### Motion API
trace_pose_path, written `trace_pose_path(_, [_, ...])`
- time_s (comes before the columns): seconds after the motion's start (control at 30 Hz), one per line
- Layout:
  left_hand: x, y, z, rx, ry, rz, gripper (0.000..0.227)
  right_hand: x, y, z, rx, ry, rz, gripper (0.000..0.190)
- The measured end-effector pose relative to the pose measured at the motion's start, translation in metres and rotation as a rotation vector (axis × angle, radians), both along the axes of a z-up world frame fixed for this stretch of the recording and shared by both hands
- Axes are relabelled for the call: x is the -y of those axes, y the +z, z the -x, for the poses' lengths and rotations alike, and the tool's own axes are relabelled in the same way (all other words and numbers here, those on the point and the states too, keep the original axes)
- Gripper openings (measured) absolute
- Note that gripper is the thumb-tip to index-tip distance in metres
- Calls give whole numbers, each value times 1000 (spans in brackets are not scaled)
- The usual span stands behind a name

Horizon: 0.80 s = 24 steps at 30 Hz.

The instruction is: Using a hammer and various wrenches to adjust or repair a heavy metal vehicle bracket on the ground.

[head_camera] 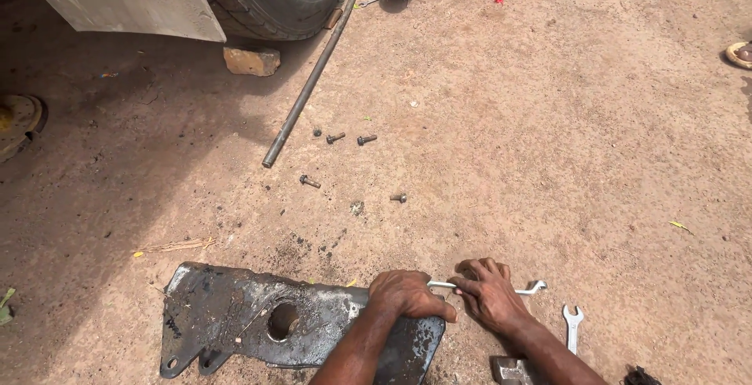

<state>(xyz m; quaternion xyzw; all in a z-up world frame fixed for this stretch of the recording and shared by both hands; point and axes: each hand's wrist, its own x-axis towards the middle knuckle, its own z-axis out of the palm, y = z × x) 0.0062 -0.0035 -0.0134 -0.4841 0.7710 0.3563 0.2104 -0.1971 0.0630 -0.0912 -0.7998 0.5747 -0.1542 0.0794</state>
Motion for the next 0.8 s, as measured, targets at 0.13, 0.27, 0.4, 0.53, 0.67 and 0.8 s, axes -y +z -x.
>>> trace_pose_path(0.13, [-2,-12,4,1,19,-43,100,-5,14,-8,-11,-152,-206,29])
trace_pose_path(0.27, [-4,-23,0,-87,31,62,120,5,18,-19,-15,-302,-371,29])
trace_pose_path(0.4, [-8,4,-1,-84,68,53,123,18,14,-15,123,-437,-329,28])
trace_pose_path(0.53, [-9,2,-2,-8,53,7,95,76,16,12,370,-650,-487,31])
trace_pose_path(0.67, [-9,6,1,-3,-21,14,81,167,147,5,679,-691,-506,30])
trace_pose_path(0.8, [-9,16,4,15,41,-14,74,231,260,0,895,-658,-367,25])
